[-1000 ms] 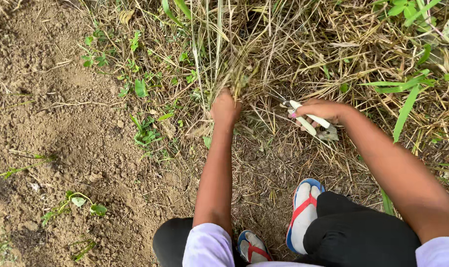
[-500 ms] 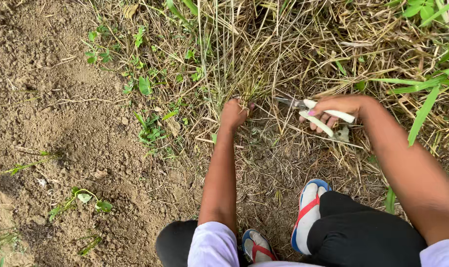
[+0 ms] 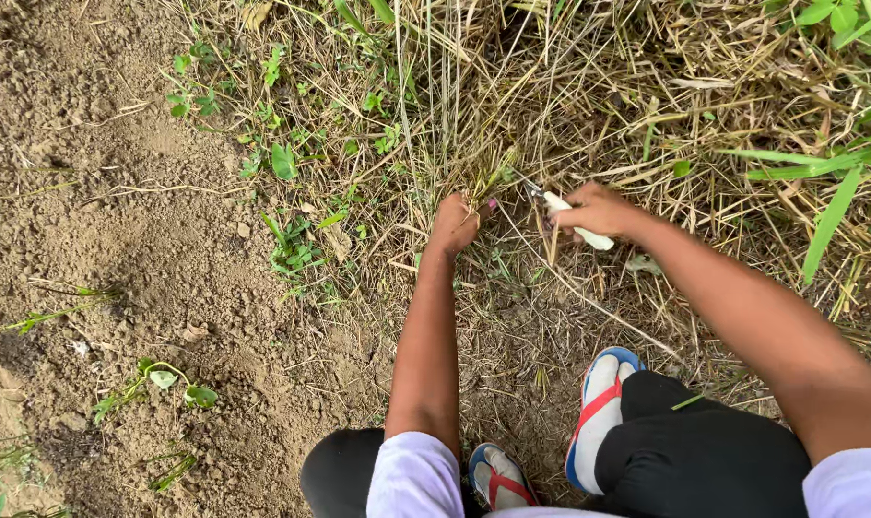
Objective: The person uses pruning shears to cut weeds and dry grass in a garden area. They repeatedly gather vegetation with one hand and cut it near the base with the shears, then move to new spots to continue trimming.
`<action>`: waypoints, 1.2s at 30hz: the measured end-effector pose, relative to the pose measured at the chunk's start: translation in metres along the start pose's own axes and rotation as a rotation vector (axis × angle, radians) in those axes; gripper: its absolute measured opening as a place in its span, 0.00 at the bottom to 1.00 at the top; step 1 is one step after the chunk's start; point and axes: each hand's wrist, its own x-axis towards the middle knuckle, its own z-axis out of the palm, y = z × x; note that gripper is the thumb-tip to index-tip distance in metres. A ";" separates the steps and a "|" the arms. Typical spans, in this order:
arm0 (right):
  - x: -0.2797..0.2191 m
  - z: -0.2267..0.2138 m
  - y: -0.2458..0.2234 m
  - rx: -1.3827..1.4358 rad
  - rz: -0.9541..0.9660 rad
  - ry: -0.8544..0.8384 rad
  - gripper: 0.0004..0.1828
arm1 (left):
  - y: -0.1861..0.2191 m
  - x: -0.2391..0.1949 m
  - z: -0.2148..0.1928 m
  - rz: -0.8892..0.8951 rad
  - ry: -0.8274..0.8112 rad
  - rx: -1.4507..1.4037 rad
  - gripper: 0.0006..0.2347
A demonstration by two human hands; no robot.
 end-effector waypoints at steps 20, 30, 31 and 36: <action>0.029 -0.009 -0.022 0.013 -0.048 -0.140 0.29 | -0.005 -0.014 -0.042 0.078 0.017 0.105 0.10; 0.076 0.007 -0.022 0.134 -0.021 -0.120 0.25 | -0.013 -0.020 -0.039 0.293 0.142 0.170 0.09; 0.072 0.006 -0.018 0.050 0.002 -0.099 0.26 | -0.012 -0.023 -0.039 0.317 0.152 0.157 0.09; 0.053 -0.006 -0.032 0.159 -0.009 -0.106 0.24 | 0.002 -0.029 -0.046 0.252 0.109 0.132 0.08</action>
